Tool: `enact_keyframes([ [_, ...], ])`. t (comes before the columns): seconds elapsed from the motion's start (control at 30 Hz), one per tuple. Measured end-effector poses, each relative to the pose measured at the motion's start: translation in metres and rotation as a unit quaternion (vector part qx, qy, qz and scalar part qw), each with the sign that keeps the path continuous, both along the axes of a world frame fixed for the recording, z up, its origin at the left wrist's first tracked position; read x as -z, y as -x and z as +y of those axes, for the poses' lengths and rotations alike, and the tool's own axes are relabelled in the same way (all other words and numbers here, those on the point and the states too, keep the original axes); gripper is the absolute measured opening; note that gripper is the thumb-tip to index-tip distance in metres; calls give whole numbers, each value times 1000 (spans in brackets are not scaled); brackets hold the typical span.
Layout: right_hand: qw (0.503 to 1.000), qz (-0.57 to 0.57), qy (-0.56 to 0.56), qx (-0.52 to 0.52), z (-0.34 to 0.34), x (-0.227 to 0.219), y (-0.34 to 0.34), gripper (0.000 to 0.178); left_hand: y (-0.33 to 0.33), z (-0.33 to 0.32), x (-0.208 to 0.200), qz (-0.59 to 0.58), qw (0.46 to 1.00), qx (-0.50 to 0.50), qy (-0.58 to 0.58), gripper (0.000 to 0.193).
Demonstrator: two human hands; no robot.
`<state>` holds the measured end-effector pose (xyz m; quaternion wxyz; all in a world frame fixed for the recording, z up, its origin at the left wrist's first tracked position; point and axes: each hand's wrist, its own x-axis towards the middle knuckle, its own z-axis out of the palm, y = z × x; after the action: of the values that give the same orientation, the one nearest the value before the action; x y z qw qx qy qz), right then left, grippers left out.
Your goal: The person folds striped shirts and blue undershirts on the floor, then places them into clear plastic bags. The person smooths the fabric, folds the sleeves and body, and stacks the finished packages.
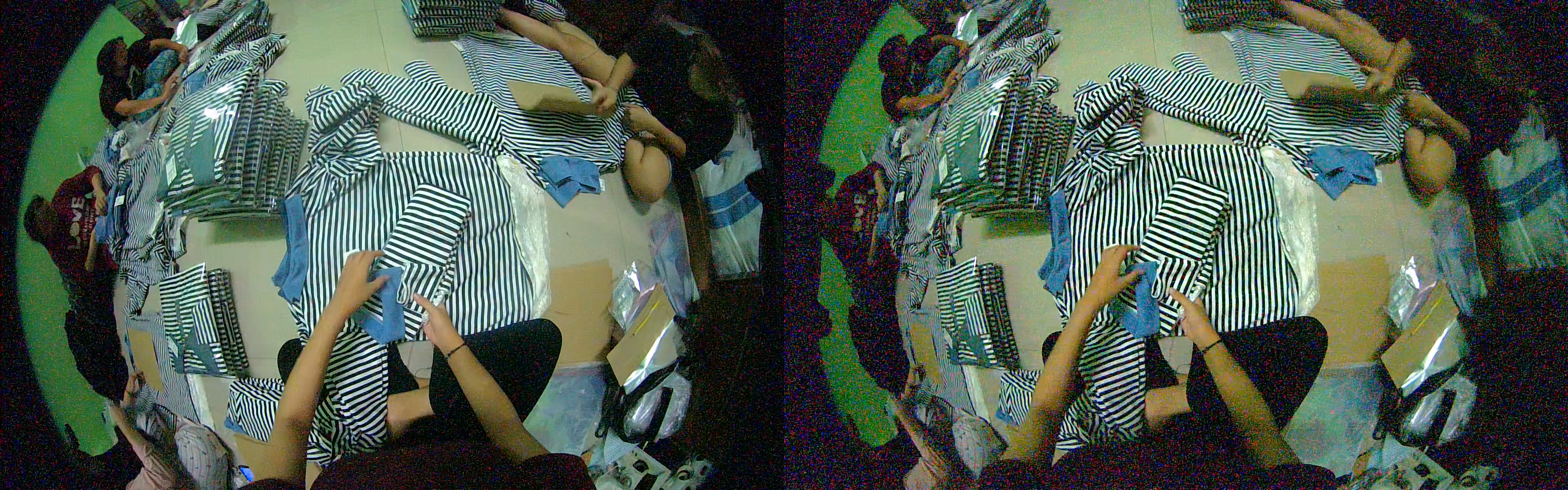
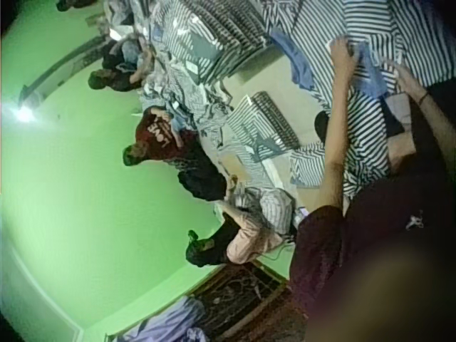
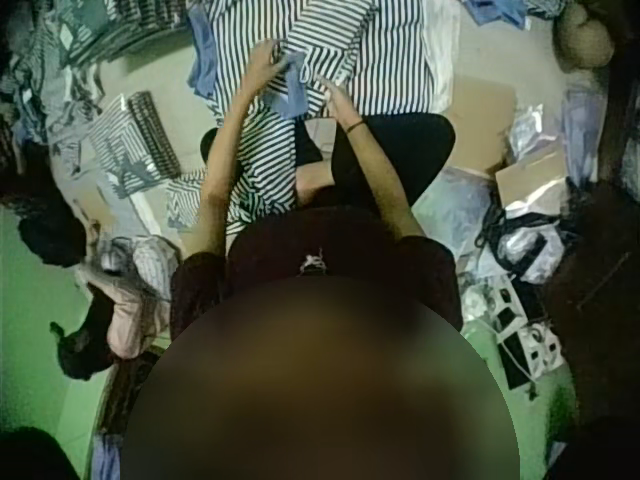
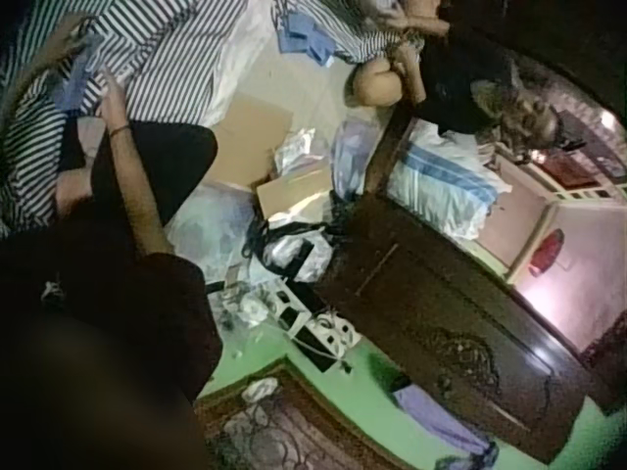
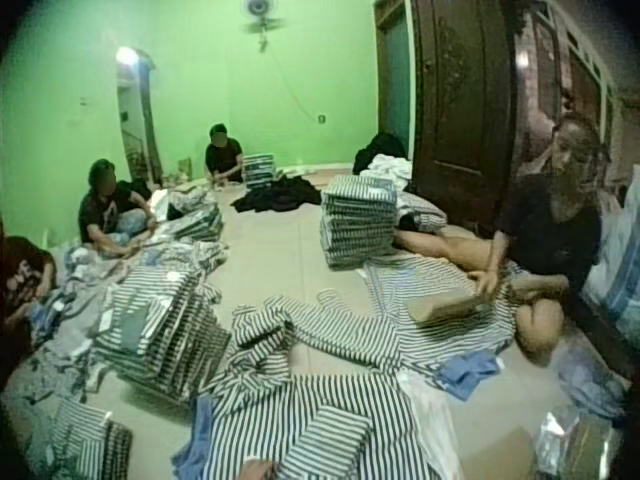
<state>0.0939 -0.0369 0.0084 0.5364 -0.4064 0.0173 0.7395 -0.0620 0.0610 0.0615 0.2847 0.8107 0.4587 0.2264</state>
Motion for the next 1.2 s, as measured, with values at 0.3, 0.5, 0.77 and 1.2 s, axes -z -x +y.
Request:
enact_keyframes([
  [0.3, 991, -122, -43, 30, 1, 7, 10, 54, 7, 19, -8, 36, 953, 228, 197, 21],
  [0.5, 993, -116, 3, 11, -1, 16, 3, 49, -16, 40, -43, -32, 827, 400, 394, 14],
  [0.77, 982, -181, -49, 23, -3, 28, 4, 50, -61, 32, -12, 100, 926, 337, 140, 15],
  [1.2, 1000, -12, -12, -1, -2, 5, -3, 38, -30, -44, 10, 28, 984, -138, 111, 98],
])
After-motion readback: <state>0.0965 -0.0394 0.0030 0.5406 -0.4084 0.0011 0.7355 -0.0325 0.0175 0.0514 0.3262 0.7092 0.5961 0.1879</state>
